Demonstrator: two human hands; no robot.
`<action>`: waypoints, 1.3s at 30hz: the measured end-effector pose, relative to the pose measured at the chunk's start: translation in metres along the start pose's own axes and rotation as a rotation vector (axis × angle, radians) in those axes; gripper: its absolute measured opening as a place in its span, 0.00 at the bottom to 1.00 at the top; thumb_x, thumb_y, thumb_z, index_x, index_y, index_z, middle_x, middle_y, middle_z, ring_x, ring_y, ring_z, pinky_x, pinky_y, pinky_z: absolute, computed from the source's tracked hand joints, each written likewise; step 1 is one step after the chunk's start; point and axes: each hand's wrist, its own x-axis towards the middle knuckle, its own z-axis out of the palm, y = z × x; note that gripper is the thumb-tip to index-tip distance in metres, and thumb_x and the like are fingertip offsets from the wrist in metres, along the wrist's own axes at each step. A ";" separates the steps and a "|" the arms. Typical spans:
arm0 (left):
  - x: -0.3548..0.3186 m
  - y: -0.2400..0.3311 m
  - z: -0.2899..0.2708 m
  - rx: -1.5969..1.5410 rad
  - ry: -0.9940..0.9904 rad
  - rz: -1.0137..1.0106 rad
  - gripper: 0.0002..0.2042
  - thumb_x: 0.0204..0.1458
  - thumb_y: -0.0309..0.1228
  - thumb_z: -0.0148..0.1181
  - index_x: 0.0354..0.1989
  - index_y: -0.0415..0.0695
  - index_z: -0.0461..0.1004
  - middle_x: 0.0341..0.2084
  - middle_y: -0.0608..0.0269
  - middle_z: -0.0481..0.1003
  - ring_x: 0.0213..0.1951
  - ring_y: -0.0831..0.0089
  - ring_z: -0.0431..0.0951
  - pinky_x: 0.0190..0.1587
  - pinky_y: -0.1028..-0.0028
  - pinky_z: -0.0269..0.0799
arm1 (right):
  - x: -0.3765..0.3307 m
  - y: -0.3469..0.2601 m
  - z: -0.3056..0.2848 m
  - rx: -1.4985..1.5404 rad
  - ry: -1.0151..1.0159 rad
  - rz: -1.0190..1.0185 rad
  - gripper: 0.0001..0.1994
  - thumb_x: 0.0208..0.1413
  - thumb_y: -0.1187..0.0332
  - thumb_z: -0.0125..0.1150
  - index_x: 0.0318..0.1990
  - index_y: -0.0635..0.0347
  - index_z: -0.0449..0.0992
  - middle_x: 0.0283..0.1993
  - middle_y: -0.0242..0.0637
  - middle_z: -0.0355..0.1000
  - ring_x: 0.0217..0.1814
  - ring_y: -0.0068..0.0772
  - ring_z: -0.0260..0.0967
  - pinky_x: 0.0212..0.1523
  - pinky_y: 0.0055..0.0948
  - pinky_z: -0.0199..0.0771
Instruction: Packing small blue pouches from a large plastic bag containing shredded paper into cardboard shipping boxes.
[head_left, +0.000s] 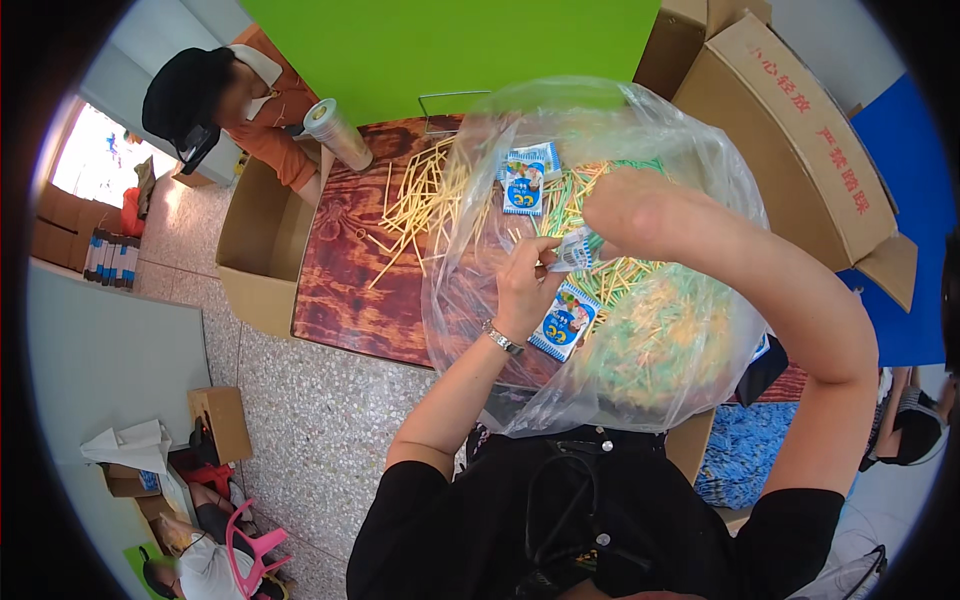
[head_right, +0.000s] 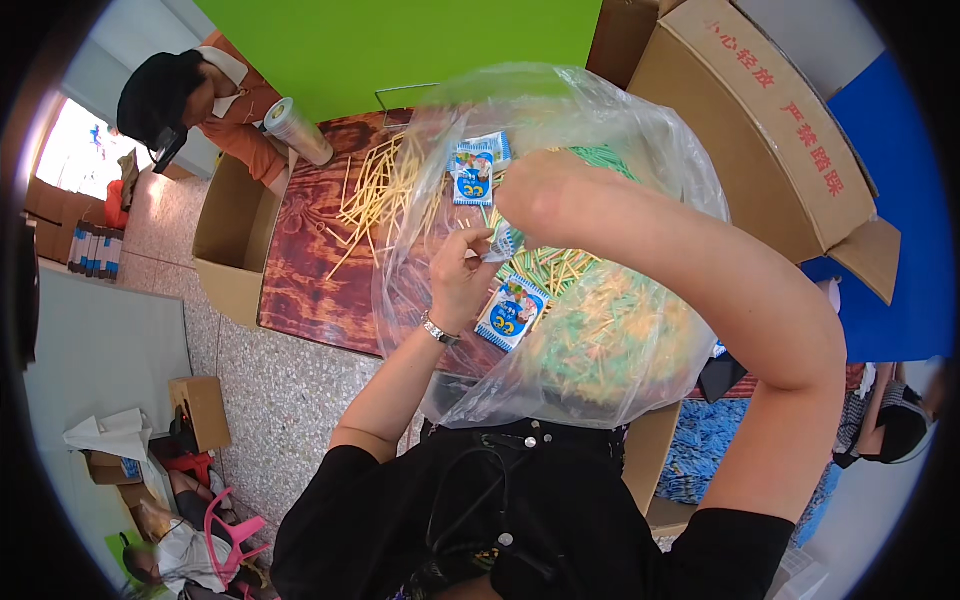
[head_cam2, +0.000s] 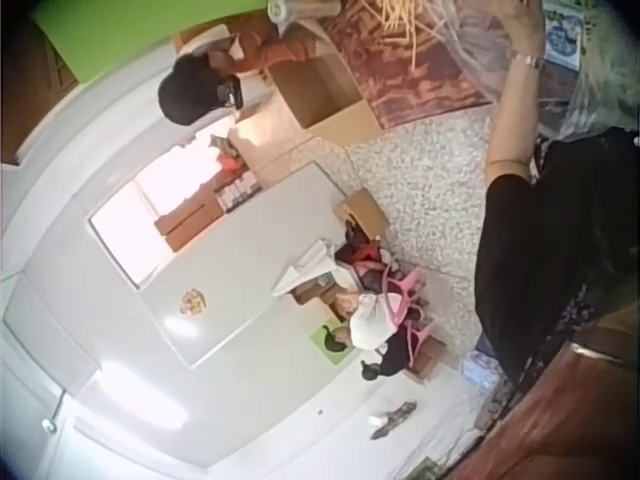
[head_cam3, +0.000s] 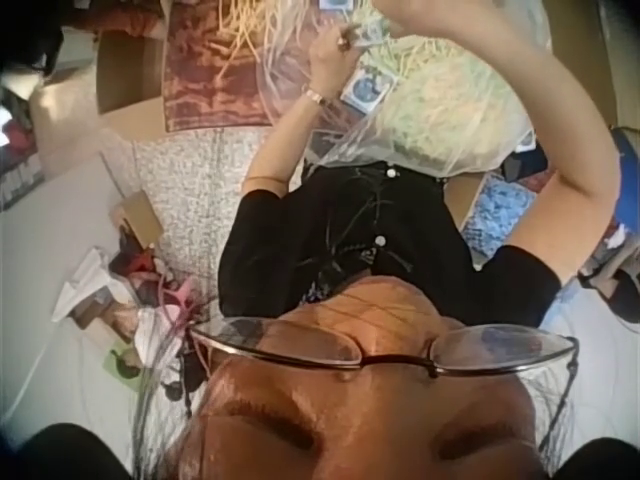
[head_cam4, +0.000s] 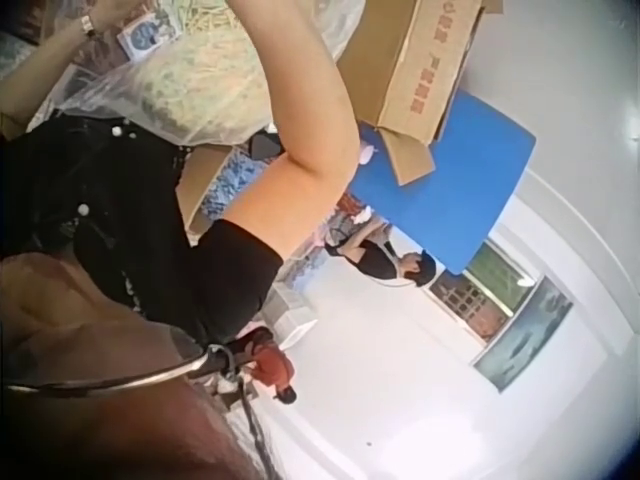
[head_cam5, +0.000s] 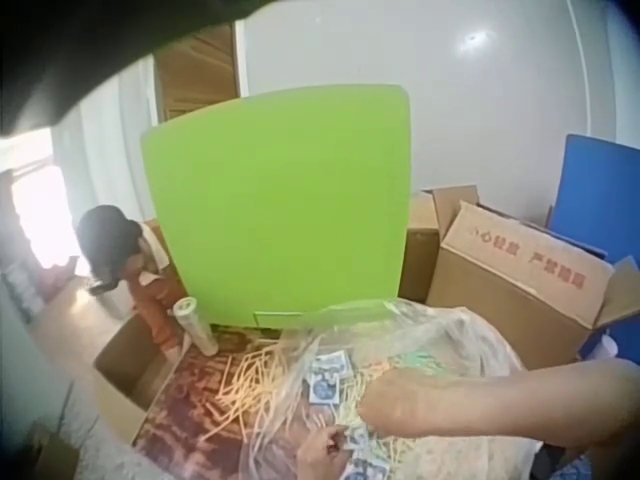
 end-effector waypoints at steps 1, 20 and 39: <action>0.001 0.000 0.000 -0.007 -0.009 -0.026 0.17 0.41 0.18 0.68 0.42 0.40 0.75 0.31 0.63 0.73 0.33 0.79 0.76 0.30 0.81 0.77 | 0.000 0.000 -0.001 0.007 0.060 -0.052 0.18 0.43 0.60 0.71 0.36 0.66 0.77 0.30 0.50 0.75 0.37 0.52 0.74 0.38 0.42 0.75; 0.041 -0.109 -0.008 -0.228 -0.208 -0.363 0.08 0.56 0.21 0.55 0.44 0.35 0.71 0.39 0.63 0.77 0.40 0.82 0.75 0.44 0.79 0.72 | 0.078 0.021 0.139 0.902 0.895 0.052 0.08 0.55 0.65 0.58 0.39 0.56 0.75 0.34 0.43 0.73 0.37 0.49 0.73 0.36 0.44 0.72; 0.039 -0.073 -0.001 0.452 -0.010 0.145 0.11 0.49 0.34 0.65 0.36 0.40 0.76 0.34 0.55 0.75 0.39 0.57 0.74 0.42 0.63 0.69 | 0.043 -0.020 0.223 0.396 0.514 0.205 0.07 0.45 0.65 0.64 0.31 0.53 0.77 0.32 0.35 0.71 0.40 0.41 0.73 0.35 0.41 0.73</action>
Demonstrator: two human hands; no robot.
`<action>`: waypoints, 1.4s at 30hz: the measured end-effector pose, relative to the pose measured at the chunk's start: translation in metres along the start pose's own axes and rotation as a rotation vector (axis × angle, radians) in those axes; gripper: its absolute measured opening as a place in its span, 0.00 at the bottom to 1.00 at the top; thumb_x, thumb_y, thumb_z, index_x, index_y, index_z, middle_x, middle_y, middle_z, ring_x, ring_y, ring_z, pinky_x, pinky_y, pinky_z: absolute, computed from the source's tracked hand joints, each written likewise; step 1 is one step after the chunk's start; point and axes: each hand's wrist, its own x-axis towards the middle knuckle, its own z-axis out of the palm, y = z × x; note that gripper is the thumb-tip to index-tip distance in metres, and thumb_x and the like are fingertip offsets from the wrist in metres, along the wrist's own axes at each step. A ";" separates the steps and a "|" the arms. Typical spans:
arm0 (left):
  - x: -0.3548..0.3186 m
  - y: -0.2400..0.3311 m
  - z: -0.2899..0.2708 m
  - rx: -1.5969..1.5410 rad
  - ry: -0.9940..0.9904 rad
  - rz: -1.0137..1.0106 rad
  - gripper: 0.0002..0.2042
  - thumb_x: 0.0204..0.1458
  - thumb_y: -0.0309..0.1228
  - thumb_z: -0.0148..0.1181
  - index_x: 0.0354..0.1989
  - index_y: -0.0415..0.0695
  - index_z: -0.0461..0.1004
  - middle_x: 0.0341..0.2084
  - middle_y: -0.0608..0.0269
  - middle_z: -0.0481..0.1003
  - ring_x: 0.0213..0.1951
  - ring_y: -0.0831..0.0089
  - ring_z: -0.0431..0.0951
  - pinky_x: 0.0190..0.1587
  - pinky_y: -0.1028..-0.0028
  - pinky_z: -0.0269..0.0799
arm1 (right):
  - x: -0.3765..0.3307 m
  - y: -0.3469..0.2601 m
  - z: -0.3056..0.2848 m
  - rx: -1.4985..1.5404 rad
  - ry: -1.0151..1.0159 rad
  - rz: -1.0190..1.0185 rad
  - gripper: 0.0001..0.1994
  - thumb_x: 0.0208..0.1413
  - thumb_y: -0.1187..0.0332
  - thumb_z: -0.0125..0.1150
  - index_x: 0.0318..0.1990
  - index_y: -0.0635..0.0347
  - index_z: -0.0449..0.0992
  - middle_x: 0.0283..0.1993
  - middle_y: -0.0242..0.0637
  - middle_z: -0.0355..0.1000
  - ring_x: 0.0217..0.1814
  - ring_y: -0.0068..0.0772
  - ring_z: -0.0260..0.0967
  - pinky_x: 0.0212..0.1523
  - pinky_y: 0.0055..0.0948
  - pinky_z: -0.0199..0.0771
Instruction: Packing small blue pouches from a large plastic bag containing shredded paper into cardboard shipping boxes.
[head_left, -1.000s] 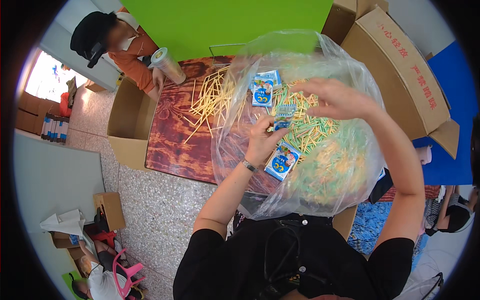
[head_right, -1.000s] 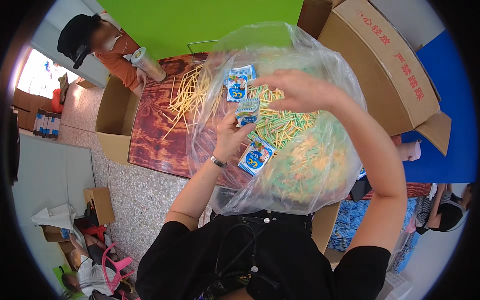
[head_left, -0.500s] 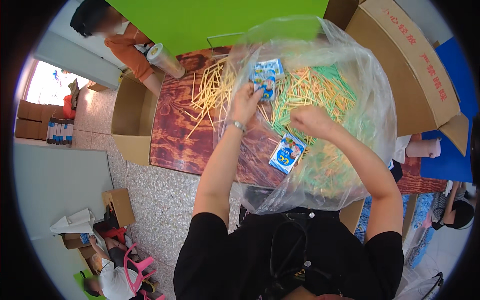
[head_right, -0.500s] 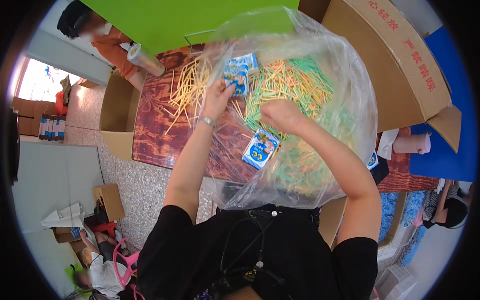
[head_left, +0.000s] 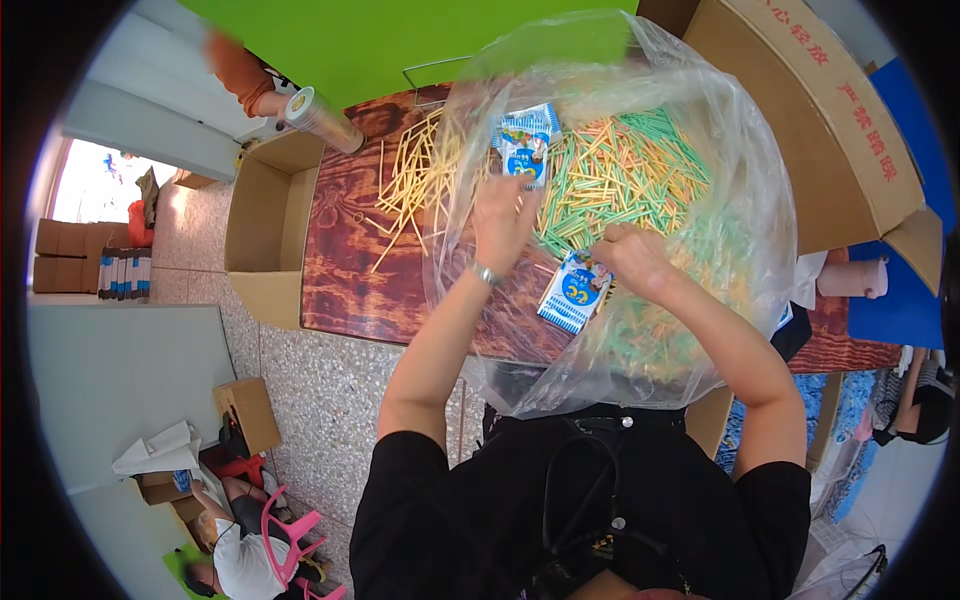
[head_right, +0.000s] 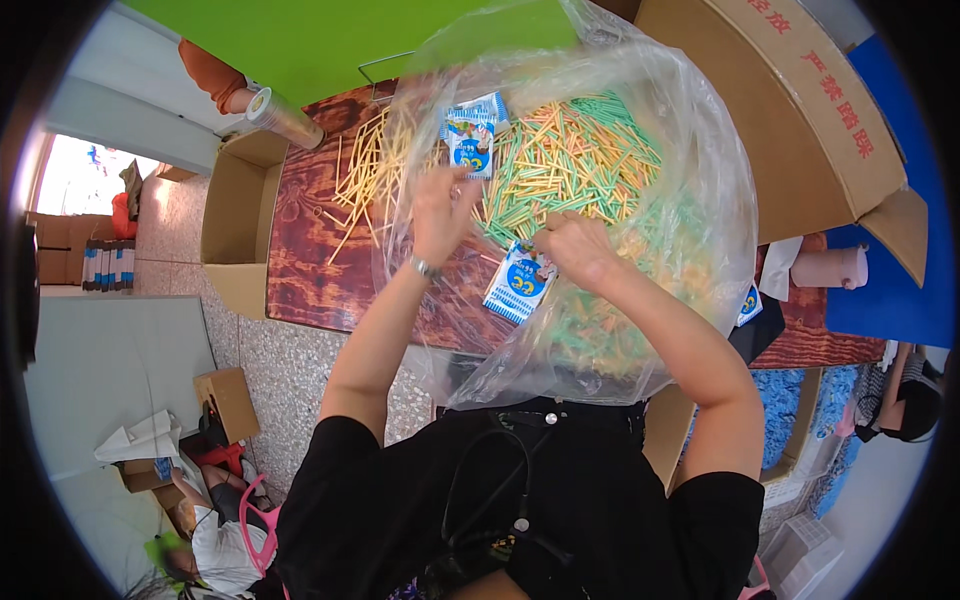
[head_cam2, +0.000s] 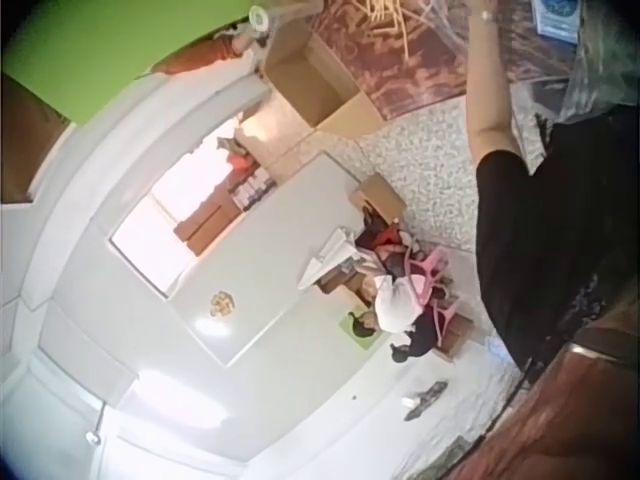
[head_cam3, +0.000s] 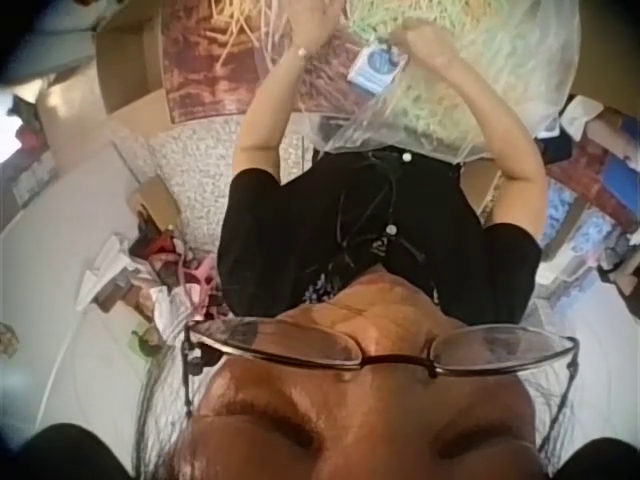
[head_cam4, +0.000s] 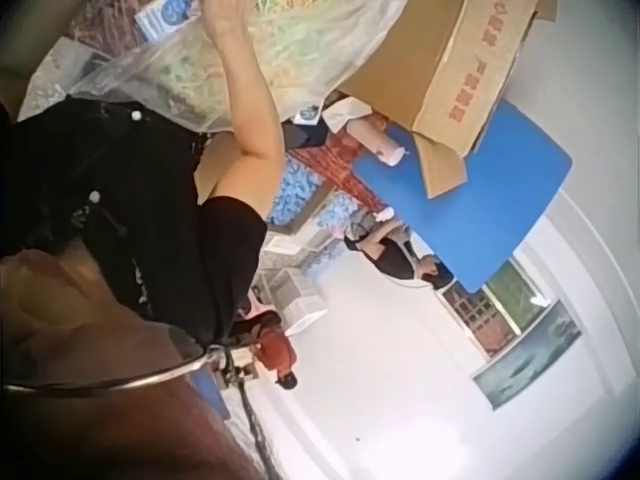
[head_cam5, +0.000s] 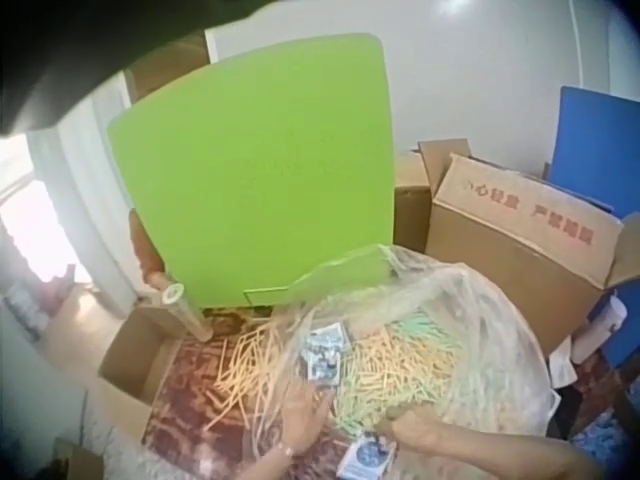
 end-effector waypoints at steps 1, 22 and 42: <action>-0.011 0.011 -0.010 -0.159 -0.119 0.028 0.10 0.47 0.33 0.65 0.35 0.41 0.75 0.34 0.54 0.75 0.39 0.54 0.72 0.43 0.60 0.67 | -0.003 -0.001 -0.011 -0.006 0.047 -0.021 0.05 0.45 0.66 0.64 0.31 0.53 0.77 0.31 0.35 0.70 0.39 0.40 0.72 0.34 0.40 0.73; -0.036 0.072 -0.023 -0.173 -0.222 0.046 0.15 0.47 0.40 0.66 0.32 0.40 0.78 0.21 0.57 0.74 0.27 0.61 0.76 0.29 0.64 0.71 | -0.005 0.015 -0.058 0.335 0.180 -0.044 0.05 0.52 0.71 0.61 0.35 0.59 0.77 0.29 0.39 0.75 0.30 0.34 0.73 0.30 0.31 0.70; -0.014 0.071 0.007 -0.668 -0.406 -0.414 0.12 0.46 0.33 0.69 0.23 0.40 0.72 0.17 0.69 0.72 0.21 0.85 0.67 0.23 0.78 0.62 | 0.065 0.175 -0.052 0.242 0.218 0.218 0.11 0.55 0.72 0.56 0.45 0.63 0.75 0.41 0.47 0.76 0.48 0.44 0.72 0.50 0.35 0.70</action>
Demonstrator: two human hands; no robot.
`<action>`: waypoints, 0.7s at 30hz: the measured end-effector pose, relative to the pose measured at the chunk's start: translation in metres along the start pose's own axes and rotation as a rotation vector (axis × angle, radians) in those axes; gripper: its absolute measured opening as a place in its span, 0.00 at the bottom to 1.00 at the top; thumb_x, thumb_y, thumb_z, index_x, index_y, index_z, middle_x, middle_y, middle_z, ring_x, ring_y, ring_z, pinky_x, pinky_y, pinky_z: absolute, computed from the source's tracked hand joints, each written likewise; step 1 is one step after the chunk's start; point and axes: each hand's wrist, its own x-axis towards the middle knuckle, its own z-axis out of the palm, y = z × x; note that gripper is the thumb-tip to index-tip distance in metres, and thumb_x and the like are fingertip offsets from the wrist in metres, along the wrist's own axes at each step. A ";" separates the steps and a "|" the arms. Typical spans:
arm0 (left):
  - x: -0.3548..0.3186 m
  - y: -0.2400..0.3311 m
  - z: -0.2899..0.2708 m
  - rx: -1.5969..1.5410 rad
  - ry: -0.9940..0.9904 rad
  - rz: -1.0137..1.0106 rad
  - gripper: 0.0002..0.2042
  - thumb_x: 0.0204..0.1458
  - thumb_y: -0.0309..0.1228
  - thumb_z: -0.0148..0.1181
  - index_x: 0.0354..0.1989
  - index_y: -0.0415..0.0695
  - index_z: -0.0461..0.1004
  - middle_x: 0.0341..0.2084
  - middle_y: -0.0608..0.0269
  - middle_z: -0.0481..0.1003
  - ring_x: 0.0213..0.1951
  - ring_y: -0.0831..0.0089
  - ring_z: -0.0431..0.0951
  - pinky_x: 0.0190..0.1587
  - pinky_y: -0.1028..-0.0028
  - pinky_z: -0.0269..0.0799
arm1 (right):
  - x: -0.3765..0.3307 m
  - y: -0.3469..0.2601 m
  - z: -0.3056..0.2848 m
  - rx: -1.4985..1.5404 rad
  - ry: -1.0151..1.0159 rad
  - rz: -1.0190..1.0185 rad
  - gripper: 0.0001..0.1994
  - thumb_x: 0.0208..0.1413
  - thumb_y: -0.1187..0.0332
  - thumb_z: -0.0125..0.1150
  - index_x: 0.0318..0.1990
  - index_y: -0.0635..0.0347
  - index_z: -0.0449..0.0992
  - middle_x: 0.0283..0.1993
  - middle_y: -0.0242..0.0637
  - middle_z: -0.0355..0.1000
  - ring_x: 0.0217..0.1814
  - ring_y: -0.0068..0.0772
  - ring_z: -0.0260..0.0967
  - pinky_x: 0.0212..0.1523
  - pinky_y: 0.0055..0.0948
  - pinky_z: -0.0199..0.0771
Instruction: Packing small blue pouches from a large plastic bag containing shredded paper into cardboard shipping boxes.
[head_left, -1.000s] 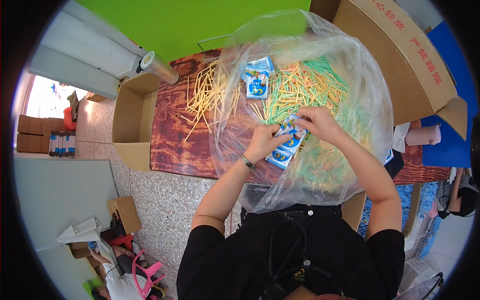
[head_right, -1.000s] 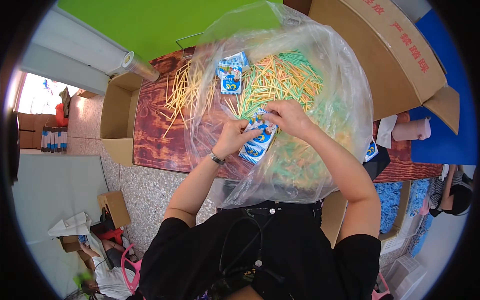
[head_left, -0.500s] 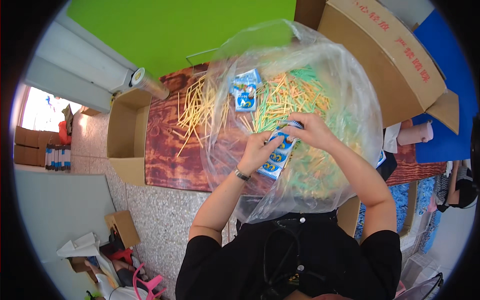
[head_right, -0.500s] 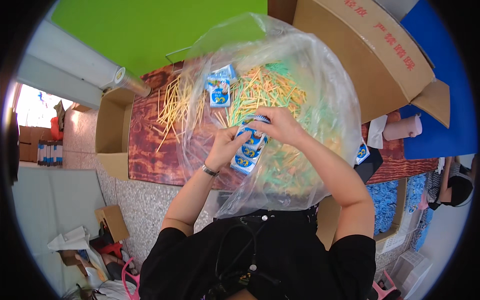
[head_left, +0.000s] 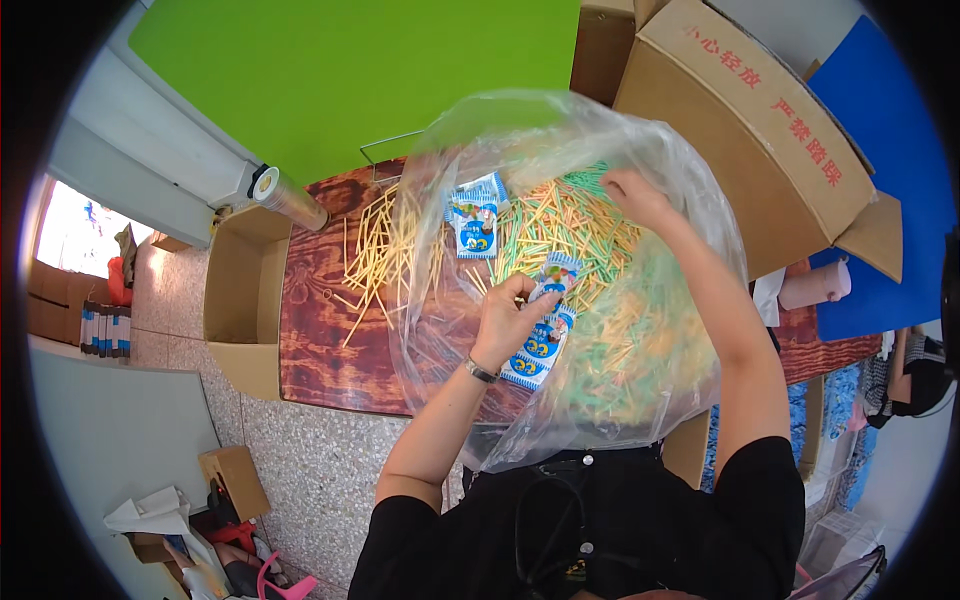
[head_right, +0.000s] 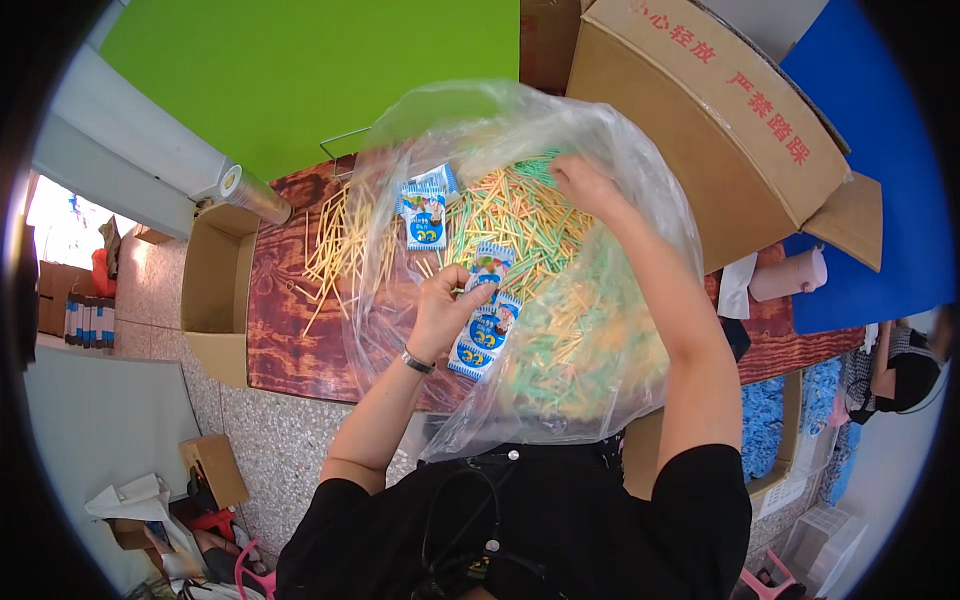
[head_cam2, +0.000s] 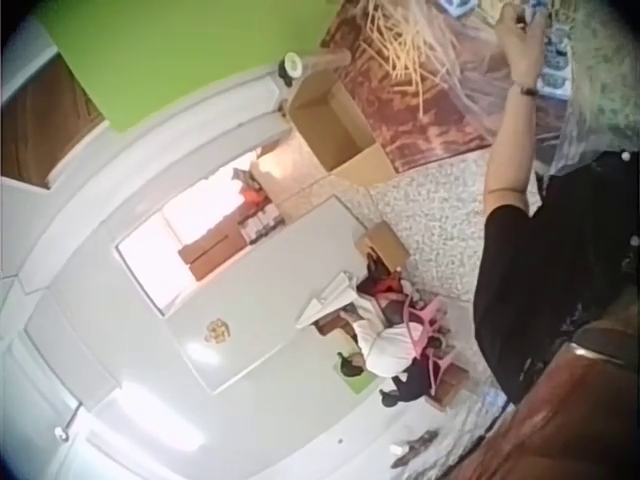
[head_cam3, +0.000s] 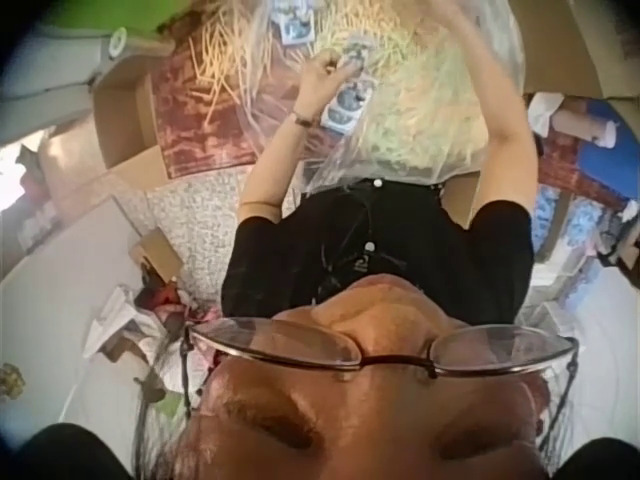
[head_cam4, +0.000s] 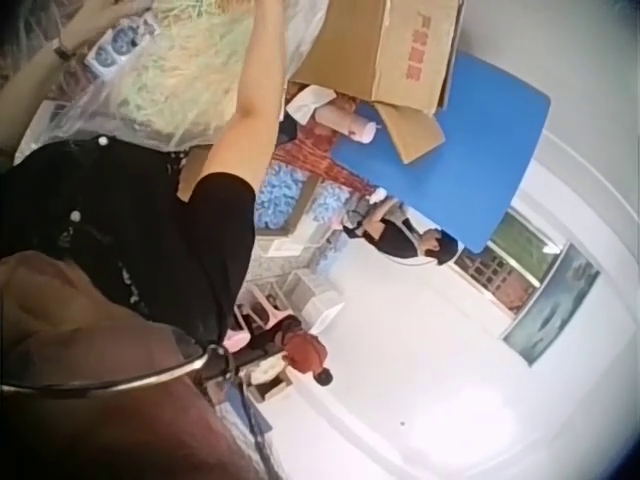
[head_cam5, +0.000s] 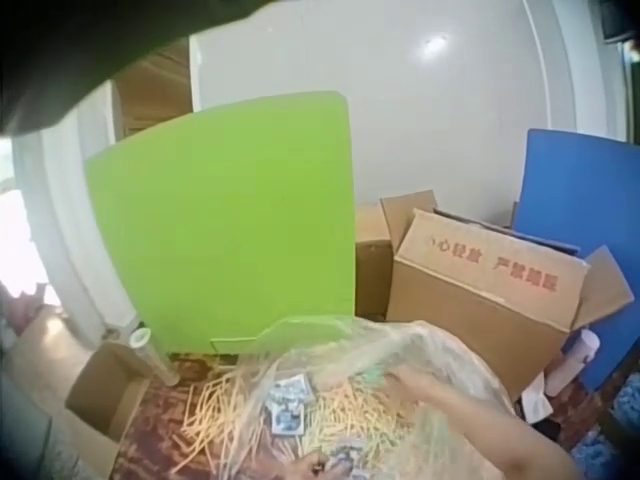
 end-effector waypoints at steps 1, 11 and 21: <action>-0.002 0.003 -0.001 -0.018 -0.009 0.032 0.12 0.47 0.32 0.68 0.23 0.39 0.71 0.17 0.69 0.70 0.22 0.84 0.66 0.24 0.78 0.61 | 0.007 0.015 0.009 0.001 -0.004 -0.003 0.11 0.55 0.72 0.56 0.45 0.63 0.75 0.41 0.47 0.76 0.48 0.44 0.72 0.50 0.35 0.70; -0.006 -0.009 -0.011 -0.121 -0.057 -0.073 0.06 0.50 0.26 0.66 0.28 0.41 0.73 0.26 0.72 0.74 0.29 0.88 0.70 0.31 0.83 0.67 | 0.046 0.047 0.039 -0.097 0.192 0.025 0.16 0.48 0.76 0.54 0.46 0.62 0.76 0.51 0.55 0.70 0.58 0.51 0.66 0.59 0.41 0.64; -0.003 -0.011 -0.007 -0.180 -0.003 -0.035 0.08 0.51 0.30 0.64 0.29 0.39 0.73 0.24 0.70 0.74 0.29 0.86 0.70 0.30 0.80 0.66 | 0.029 0.042 0.023 -0.126 0.118 0.102 0.12 0.54 0.71 0.49 0.40 0.68 0.77 0.45 0.59 0.71 0.48 0.59 0.69 0.50 0.45 0.68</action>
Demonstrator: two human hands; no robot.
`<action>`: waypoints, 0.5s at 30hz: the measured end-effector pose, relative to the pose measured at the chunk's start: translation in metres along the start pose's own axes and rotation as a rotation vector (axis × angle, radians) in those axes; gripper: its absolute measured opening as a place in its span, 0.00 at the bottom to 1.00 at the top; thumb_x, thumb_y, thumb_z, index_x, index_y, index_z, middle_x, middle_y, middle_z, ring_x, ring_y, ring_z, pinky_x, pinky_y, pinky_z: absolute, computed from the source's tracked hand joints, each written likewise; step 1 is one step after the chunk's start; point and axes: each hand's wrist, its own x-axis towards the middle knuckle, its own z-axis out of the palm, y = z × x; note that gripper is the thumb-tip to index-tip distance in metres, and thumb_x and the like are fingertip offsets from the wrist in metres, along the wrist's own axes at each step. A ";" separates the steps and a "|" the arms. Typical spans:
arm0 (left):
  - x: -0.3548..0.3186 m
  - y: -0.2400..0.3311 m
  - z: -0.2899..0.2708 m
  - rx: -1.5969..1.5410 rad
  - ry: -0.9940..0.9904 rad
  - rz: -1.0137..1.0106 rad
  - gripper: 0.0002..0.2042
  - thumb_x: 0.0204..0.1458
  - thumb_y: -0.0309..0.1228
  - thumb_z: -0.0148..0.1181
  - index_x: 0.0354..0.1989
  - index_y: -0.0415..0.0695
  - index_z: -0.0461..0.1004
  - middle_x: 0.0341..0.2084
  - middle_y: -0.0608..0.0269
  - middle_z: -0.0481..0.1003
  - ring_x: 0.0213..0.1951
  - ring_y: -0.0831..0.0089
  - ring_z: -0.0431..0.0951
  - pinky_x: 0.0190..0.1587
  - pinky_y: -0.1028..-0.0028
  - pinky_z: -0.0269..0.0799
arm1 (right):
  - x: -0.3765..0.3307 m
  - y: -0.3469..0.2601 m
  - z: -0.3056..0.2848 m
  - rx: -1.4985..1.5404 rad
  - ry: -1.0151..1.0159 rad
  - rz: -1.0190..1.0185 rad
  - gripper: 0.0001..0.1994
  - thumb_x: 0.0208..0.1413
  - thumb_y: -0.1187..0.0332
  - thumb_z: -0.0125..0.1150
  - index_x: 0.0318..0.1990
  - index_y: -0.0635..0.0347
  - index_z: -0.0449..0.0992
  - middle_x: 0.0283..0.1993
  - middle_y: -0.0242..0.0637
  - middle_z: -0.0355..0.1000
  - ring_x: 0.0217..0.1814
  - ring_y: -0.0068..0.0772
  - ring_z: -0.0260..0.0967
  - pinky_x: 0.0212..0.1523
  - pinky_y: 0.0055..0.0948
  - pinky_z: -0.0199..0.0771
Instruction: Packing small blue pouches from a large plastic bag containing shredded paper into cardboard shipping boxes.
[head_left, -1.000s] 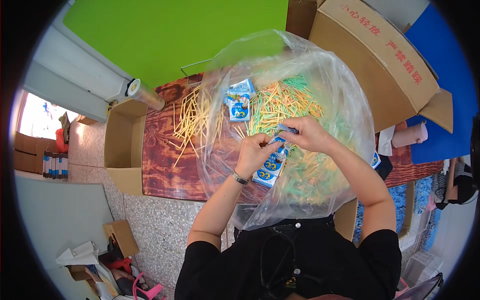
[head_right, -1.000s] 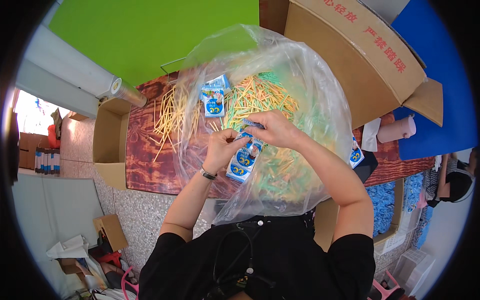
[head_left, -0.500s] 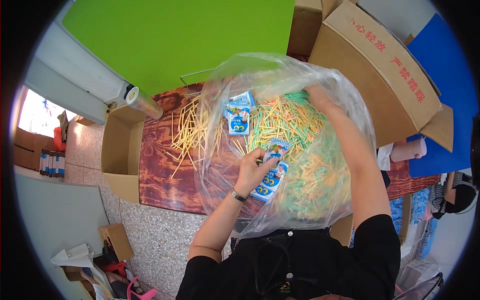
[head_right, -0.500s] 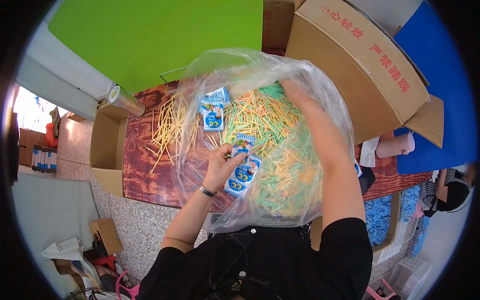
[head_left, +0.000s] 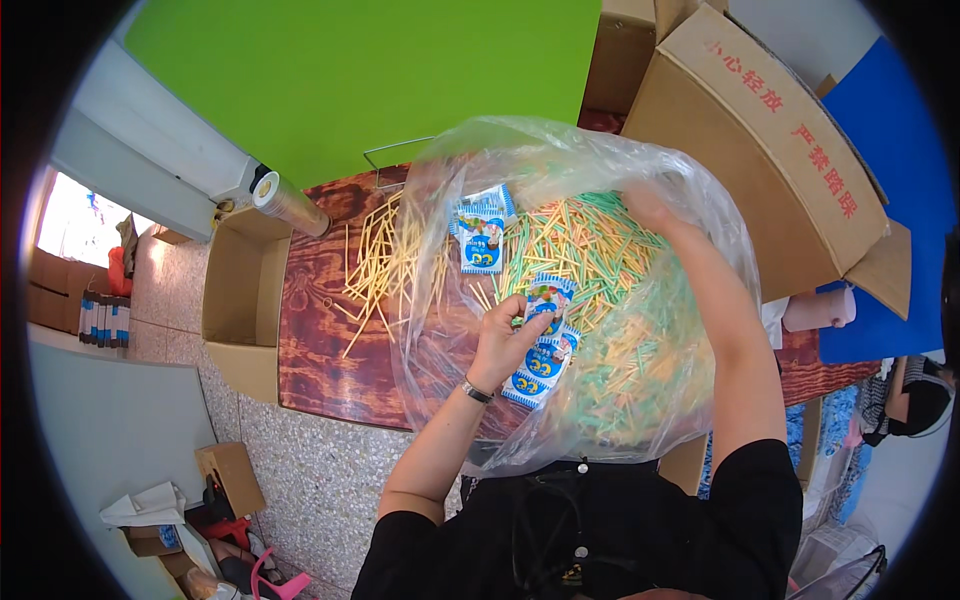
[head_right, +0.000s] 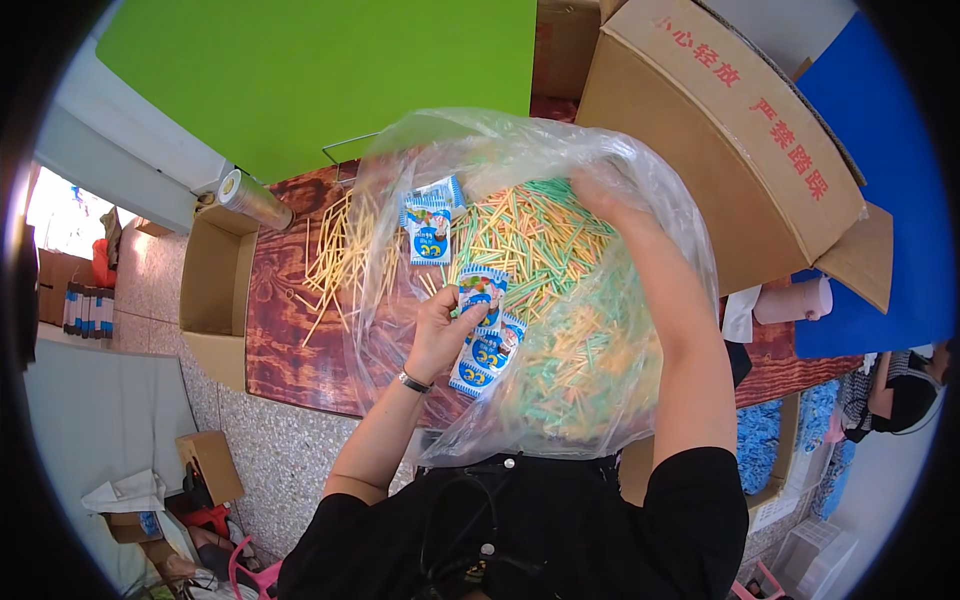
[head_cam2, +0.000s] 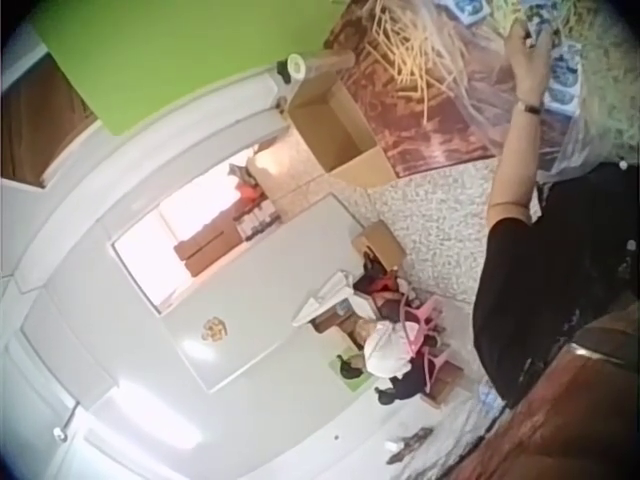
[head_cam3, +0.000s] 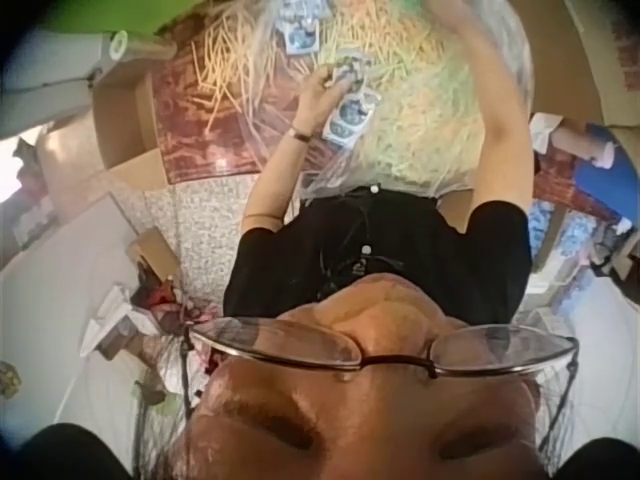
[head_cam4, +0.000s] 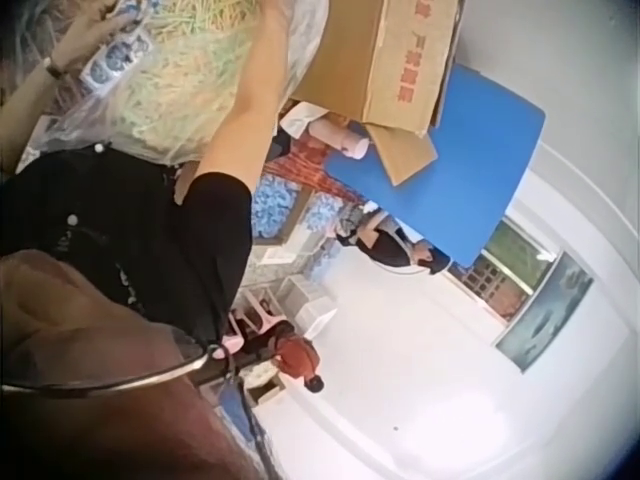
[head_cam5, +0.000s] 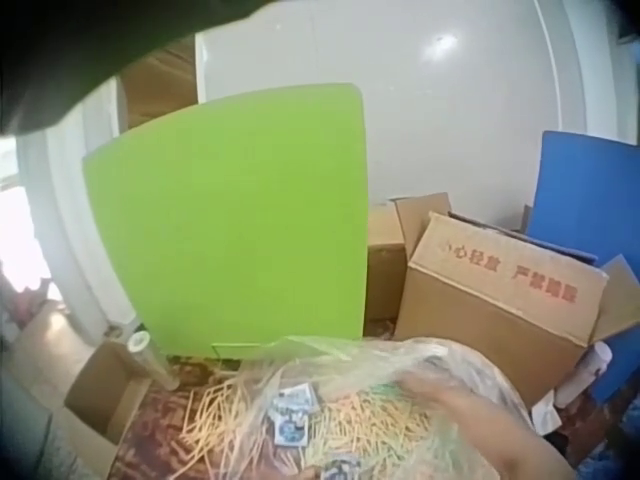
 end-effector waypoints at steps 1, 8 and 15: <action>0.000 -0.002 0.001 -0.001 -0.001 0.005 0.08 0.51 0.30 0.65 0.29 0.39 0.73 0.24 0.70 0.74 0.29 0.86 0.70 0.30 0.80 0.66 | -0.002 0.005 -0.001 -0.003 0.005 0.003 0.12 0.54 0.71 0.49 0.40 0.68 0.77 0.45 0.59 0.71 0.48 0.59 0.69 0.50 0.45 0.68; -0.011 -0.005 -0.010 -0.069 0.109 0.047 0.08 0.48 0.27 0.68 0.27 0.40 0.73 0.23 0.71 0.74 0.26 0.88 0.69 0.28 0.82 0.67 | -0.070 -0.083 -0.051 1.104 -0.458 0.278 0.11 0.64 0.63 0.49 0.47 0.58 0.71 0.31 0.30 0.71 0.31 0.25 0.69 0.30 0.26 0.68; -0.017 -0.001 -0.012 -0.094 0.188 0.104 0.07 0.48 0.25 0.67 0.27 0.39 0.73 0.25 0.70 0.76 0.26 0.89 0.69 0.26 0.82 0.66 | -0.062 -0.066 -0.045 1.343 -0.494 0.399 0.12 0.65 0.59 0.50 0.49 0.54 0.68 0.31 0.26 0.69 0.27 0.18 0.66 0.24 0.22 0.64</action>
